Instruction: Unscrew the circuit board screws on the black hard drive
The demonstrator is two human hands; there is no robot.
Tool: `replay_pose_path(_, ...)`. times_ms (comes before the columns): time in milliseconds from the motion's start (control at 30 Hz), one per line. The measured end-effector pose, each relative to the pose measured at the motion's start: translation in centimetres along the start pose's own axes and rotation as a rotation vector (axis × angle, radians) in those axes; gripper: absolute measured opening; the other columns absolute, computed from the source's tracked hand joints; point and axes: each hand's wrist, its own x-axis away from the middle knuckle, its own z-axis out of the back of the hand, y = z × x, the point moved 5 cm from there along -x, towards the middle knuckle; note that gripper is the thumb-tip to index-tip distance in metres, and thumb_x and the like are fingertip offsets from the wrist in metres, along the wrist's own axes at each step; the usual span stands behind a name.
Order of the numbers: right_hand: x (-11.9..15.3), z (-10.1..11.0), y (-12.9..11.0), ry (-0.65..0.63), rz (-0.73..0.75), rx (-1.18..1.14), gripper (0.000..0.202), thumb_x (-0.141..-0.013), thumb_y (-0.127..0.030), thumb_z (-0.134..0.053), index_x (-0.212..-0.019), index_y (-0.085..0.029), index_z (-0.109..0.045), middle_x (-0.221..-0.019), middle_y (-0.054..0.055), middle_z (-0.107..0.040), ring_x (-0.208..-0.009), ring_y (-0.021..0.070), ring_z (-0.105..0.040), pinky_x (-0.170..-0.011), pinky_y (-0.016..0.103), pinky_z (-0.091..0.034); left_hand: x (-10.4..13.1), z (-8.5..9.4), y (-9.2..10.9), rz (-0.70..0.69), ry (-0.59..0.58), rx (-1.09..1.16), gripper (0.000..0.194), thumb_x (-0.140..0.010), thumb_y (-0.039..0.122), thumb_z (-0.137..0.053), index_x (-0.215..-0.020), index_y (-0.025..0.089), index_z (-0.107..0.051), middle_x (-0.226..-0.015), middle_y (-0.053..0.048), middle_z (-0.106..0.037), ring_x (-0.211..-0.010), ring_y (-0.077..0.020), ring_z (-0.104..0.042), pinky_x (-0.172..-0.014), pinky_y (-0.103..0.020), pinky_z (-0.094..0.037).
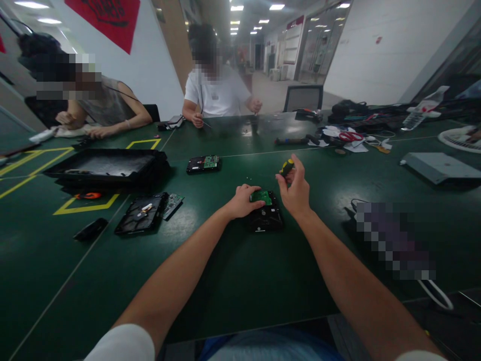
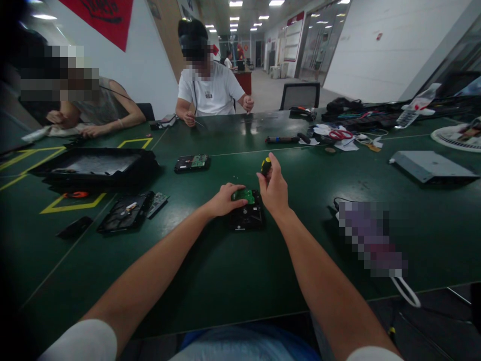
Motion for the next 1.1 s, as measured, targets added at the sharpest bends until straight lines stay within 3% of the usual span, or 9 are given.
replay_pose_path(233, 0.3, -1.0, -0.6, 0.080, 0.152, -0.245, 0.070, -0.104, -0.047, -0.054, -0.163, -0.032, -0.020, -0.115, 0.008, -0.074, -0.093, 0.0248, -0.077, -0.086, 0.046, -0.068, 0.0, 0.0, 0.1, -0.016, 0.010, -0.028, 0.065, -0.092, 0.048, -0.070, -0.147, 0.016, -0.057, -0.124, -0.014, -0.058, -0.123, -0.0335, -0.051, -0.114, -0.049, -0.039)
replay_pose_path(700, 0.6, -1.2, -0.3, 0.065, 0.165, -0.220, 0.070, -0.101, -0.049, -0.060, -0.161, -0.034, -0.027, -0.114, 0.006, -0.075, -0.090, 0.0255, -0.079, -0.085, 0.047, -0.070, 0.0, 0.1, 0.3, -0.019, 0.006, -0.002, 0.061, -0.091, 0.047, -0.071, -0.144, 0.017, -0.059, -0.123, -0.014, -0.057, -0.123, -0.0337, -0.050, -0.113, -0.048, -0.040)
replay_pose_path(1100, 0.6, -1.5, -0.2, 0.035, 0.188, -0.193, 0.071, -0.101, -0.047, -0.061, -0.162, -0.037, -0.025, -0.146, 0.008, -0.063, -0.099, 0.0251, -0.078, -0.089, 0.046, -0.069, 0.0, 0.0, 0.3, -0.009, 0.012, -0.020, 0.060, -0.091, 0.046, -0.071, -0.143, 0.018, -0.060, -0.119, -0.013, -0.057, -0.120, -0.0330, -0.051, -0.112, -0.048, -0.041)
